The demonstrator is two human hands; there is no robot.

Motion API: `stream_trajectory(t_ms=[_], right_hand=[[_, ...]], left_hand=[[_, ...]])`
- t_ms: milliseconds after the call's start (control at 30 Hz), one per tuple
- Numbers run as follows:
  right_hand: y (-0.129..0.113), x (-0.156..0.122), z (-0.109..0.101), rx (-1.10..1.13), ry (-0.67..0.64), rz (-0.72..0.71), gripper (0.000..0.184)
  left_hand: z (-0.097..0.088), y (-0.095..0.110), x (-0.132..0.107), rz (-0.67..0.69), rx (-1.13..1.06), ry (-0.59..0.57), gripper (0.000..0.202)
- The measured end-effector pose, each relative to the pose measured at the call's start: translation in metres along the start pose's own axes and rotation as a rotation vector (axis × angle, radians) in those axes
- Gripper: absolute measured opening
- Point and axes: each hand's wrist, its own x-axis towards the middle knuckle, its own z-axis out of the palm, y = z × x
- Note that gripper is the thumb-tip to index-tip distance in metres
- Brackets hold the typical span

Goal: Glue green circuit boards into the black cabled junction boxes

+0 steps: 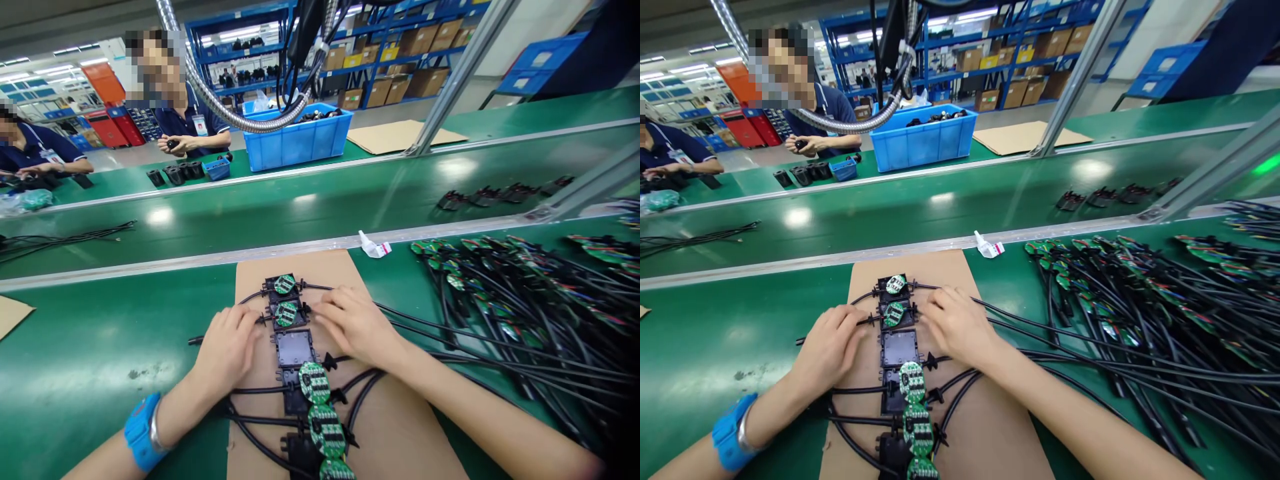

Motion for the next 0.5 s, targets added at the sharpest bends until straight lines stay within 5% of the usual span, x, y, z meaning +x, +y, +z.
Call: stream_trajectory(t_ms=[133, 300, 400, 500], right_hand=[[-0.039, -0.011, -0.012, 0.292, -0.157, -0.053, 0.026], [-0.048, -0.020, -0.005, 0.388, -0.220, -0.123, 0.015], [-0.041, -0.021, -0.011, 0.489, -0.271, -0.015, 0.026], [-0.031, -0.024, -0.023, 0.521, -0.328, 0.145, 0.047]], left_hand=[[-0.009, 0.025, -0.021, 0.102, -0.462, -0.213, 0.010], [0.000, 0.030, -0.034, 0.058, -0.636, -0.289, 0.014], [0.000, 0.023, -0.034, 0.049, -0.629, -0.210, 0.016], [-0.004, 0.014, -0.030, 0.004, -0.623, -0.008, 0.014]])
